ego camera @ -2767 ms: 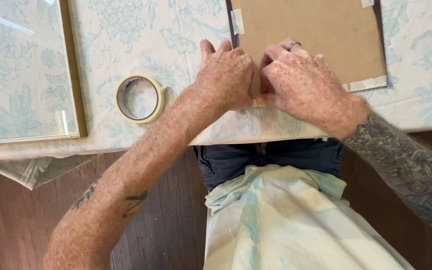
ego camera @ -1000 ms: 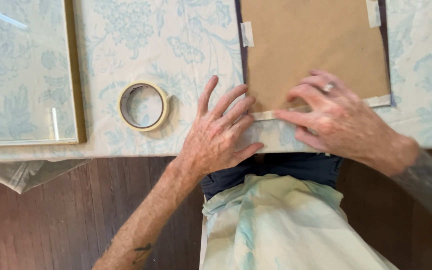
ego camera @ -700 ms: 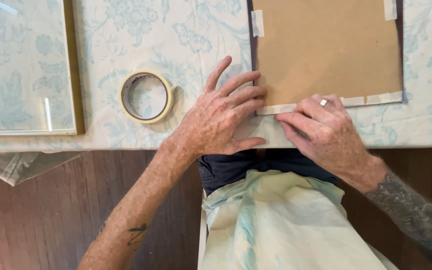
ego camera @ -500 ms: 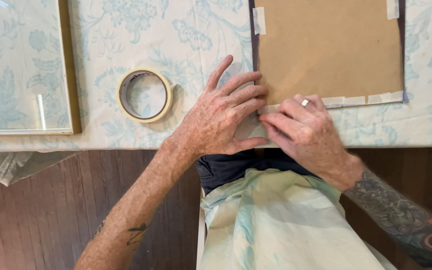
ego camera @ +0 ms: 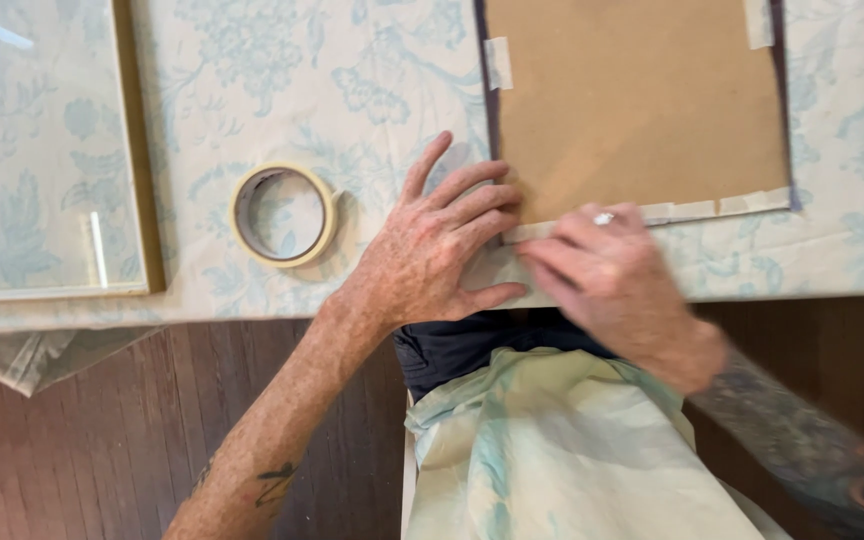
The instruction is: Applying masking tape to the edges of a board, likely the back of a picture frame, to secure it.
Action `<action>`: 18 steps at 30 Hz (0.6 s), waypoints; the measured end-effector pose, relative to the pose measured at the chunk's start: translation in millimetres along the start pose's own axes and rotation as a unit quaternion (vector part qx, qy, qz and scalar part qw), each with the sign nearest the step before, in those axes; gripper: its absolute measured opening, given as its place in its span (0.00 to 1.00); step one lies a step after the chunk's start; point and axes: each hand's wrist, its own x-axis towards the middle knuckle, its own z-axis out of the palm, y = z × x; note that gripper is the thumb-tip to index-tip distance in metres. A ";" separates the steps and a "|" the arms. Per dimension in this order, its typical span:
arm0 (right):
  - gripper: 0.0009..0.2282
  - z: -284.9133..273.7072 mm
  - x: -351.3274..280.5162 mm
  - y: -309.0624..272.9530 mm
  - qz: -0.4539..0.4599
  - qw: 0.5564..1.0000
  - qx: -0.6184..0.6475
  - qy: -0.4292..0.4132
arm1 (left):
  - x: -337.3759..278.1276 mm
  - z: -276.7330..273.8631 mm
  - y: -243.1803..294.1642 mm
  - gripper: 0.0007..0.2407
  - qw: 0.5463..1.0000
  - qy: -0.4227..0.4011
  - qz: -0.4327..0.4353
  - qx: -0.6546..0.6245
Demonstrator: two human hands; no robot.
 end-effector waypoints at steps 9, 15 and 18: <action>0.04 -38.5 -38.0 38.7 0.101 0.994 0.050 -0.013 | 6.3 0.2 8.2 0.20 1.000 0.016 -0.005 0.014; 0.06 -76.6 -70.9 64.8 0.279 0.950 0.119 0.069 | 9.4 22.3 38.3 0.17 0.990 0.043 -0.064 0.117; 0.11 -51.8 -79.8 55.3 0.169 0.985 0.040 0.022 | 12.8 41.5 64.2 0.18 0.982 0.048 -0.069 0.171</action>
